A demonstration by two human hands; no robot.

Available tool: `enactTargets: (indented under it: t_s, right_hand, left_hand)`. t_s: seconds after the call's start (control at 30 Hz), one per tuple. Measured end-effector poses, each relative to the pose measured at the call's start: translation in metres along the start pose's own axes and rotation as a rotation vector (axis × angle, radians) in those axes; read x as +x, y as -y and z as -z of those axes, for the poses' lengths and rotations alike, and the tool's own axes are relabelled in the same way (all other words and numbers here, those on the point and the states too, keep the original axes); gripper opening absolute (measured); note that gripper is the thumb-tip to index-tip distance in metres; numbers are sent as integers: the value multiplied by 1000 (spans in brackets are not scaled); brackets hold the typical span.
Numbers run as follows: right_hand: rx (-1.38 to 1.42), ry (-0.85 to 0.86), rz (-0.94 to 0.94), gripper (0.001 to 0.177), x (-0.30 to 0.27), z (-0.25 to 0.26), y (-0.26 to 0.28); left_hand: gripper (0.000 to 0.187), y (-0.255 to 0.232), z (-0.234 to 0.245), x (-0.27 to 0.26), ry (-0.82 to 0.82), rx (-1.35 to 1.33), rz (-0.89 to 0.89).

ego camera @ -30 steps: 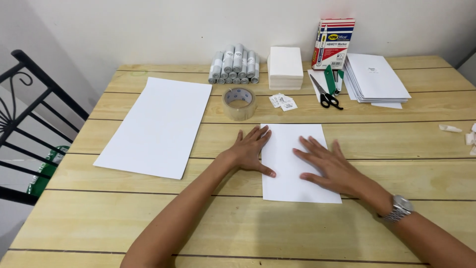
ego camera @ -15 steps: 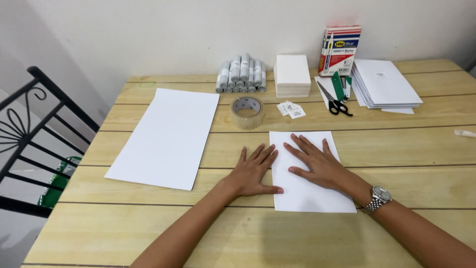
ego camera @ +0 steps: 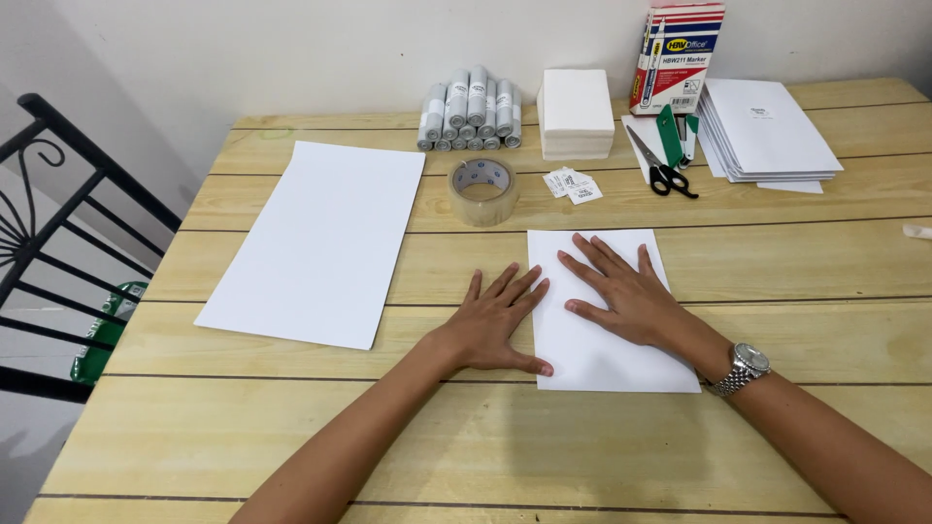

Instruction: Folding a piece of paper to create an envelope and sealing the edges with tape.

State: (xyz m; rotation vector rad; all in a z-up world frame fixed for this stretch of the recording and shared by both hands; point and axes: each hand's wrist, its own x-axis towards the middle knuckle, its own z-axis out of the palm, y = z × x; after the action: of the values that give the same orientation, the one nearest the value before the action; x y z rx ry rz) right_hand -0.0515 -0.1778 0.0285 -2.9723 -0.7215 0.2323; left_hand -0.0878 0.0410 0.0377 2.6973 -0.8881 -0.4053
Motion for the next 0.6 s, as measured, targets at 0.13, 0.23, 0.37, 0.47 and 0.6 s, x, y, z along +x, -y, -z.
enactTargets:
  t_s: [0.13, 0.23, 0.37, 0.47, 0.6]
  right_hand:
    - [20, 9, -4, 64, -1, 2, 1]
    - [14, 18, 1, 65, -1, 3, 1]
    - [37, 21, -1, 65, -1, 3, 1]
    - [38, 23, -13, 65, -1, 3, 1]
    - [44, 18, -38, 64, -2, 3, 2]
  left_hand:
    - [108, -2, 2, -1, 9, -11, 2]
    - [107, -3, 3, -2, -1, -20, 6]
    - [106, -5, 5, -3, 3, -15, 2]
    - [105, -6, 6, -3, 12, -15, 6]
    - [101, -8, 7, -4, 26, -10, 14]
